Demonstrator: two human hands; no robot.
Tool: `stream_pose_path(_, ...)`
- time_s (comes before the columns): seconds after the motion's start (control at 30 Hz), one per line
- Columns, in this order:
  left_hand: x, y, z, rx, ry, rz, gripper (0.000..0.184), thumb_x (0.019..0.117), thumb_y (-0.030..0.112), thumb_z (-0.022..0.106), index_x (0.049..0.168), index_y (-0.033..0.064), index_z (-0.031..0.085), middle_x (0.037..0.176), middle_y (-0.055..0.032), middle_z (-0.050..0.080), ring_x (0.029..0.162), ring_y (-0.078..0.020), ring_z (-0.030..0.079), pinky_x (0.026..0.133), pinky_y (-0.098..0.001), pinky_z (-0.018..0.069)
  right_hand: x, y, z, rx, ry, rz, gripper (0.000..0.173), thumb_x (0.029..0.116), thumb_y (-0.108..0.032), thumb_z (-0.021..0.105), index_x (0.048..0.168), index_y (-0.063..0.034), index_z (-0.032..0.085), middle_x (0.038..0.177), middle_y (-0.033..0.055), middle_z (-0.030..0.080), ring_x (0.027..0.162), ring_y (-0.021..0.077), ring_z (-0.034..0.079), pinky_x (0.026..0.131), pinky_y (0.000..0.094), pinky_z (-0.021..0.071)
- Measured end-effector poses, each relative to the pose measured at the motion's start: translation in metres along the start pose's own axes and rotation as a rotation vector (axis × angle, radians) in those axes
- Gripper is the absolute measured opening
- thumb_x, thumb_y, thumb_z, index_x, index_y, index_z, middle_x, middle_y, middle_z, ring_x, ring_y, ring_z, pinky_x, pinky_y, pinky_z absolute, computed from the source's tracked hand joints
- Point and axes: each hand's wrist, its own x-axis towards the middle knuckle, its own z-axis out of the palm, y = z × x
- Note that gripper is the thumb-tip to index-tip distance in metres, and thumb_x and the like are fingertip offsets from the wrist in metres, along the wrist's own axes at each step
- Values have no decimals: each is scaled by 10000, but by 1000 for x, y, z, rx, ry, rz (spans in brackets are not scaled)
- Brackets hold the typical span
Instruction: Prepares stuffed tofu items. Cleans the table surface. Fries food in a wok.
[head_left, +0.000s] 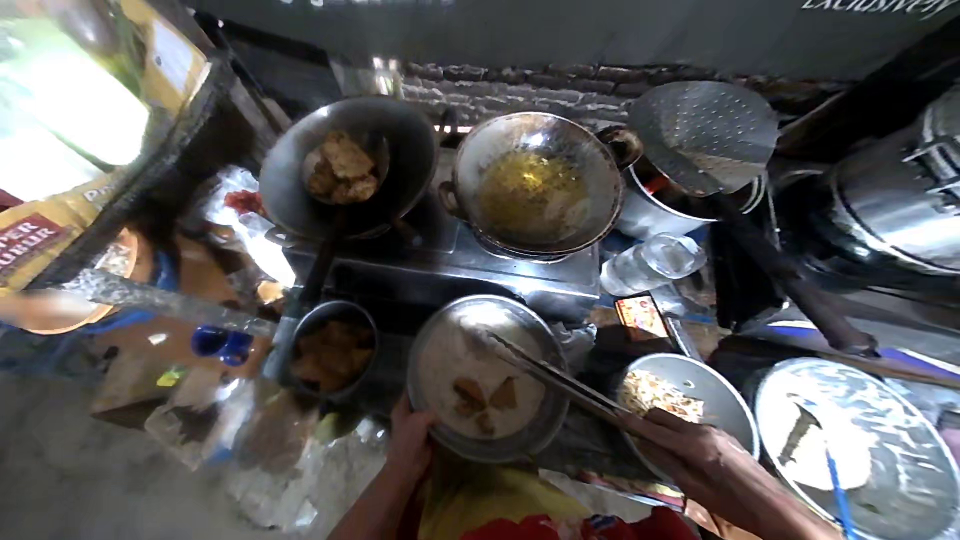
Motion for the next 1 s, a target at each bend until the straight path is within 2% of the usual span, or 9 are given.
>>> stream_pose_path(0.13, -12, 13, 13, 1, -27, 26, 680, 662, -198, 605, 1316, -26, 536, 1093, -167, 693, 910, -218, 714, 737, -394, 619, -2, -2, -11, -42, 14, -40, 370, 864, -86, 601, 1197, -49, 761, 890, 185, 717, 661, 351, 694, 578, 542, 569)
stream_pose_path(0.23, -20, 24, 22, 17, -44, 23, 689, 669, -204, 606, 1330, -22, 531, 1100, -170, 691, 915, -223, 715, 737, -395, 621, -7, 1, -26, 69, 30, -38, 335, 902, -96, 597, 1182, -6, 757, 929, 183, 740, 759, 294, 712, 707, 447, 591)
stream_pose_path(0.33, -27, 34, 29, 36, -59, 22, 712, 674, -202, 605, 1357, -24, 509, 1126, -181, 679, 928, -231, 711, 747, -396, 619, -15, 14, -35, 258, 54, -39, 301, 937, -145, 591, 1139, 0, 761, 927, 127, 741, 819, 103, 676, 771, 236, 544)
stream_pose_path(0.43, -33, 46, 40, 34, -53, 19, 662, 702, -190, 595, 1338, -22, 520, 1106, -192, 677, 899, -249, 712, 710, -404, 617, -23, 22, -40, 408, 54, -11, 311, 929, -112, 601, 1170, 21, 743, 986, 106, 751, 837, -15, 649, 794, 149, 521)
stream_pose_path(0.63, -37, 61, 60, -41, -53, 39, 623, 702, -199, 576, 1298, -22, 524, 1079, -184, 661, 876, -242, 697, 695, -394, 606, -25, 18, -57, 561, 144, 56, 346, 909, -56, 606, 1210, 92, 689, 966, 60, 750, 746, -80, 621, 710, 112, 526)
stream_pose_path(0.73, -35, 66, 69, -87, -52, 50, 622, 705, -190, 570, 1301, -12, 531, 1077, -183, 661, 870, -242, 695, 684, -396, 605, -17, 18, -69, 602, 222, 90, 356, 915, -59, 605, 1253, 14, 693, 902, -23, 739, 644, -74, 588, 588, 127, 509)
stream_pose_path(0.8, -34, 71, 76, -109, -43, 48, 627, 717, -203, 563, 1312, -13, 524, 1081, -180, 653, 870, -236, 689, 684, -386, 601, -6, 26, -74, 589, 273, 95, 378, 927, -142, 618, 1292, -106, 711, 843, -67, 724, 574, -67, 561, 515, 127, 485)
stream_pose_path(0.83, -34, 73, 79, -113, -43, 51, 617, 727, -204, 561, 1310, -10, 521, 1067, -168, 651, 852, -218, 687, 674, -368, 599, 3, 28, -79, 574, 296, 99, 384, 929, -163, 619, 1300, -121, 710, 827, -71, 717, 554, -60, 552, 494, 133, 476)
stream_pose_path(1.0, -30, 78, 87, -159, -49, 51, 617, 731, -226, 543, 1308, -9, 514, 1023, -167, 662, 804, -215, 696, 632, -359, 602, 60, 20, -106, 453, 347, 248, 419, 918, -136, 598, 1296, 39, 646, 746, -37, 657, 489, -50, 494, 440, 135, 418)
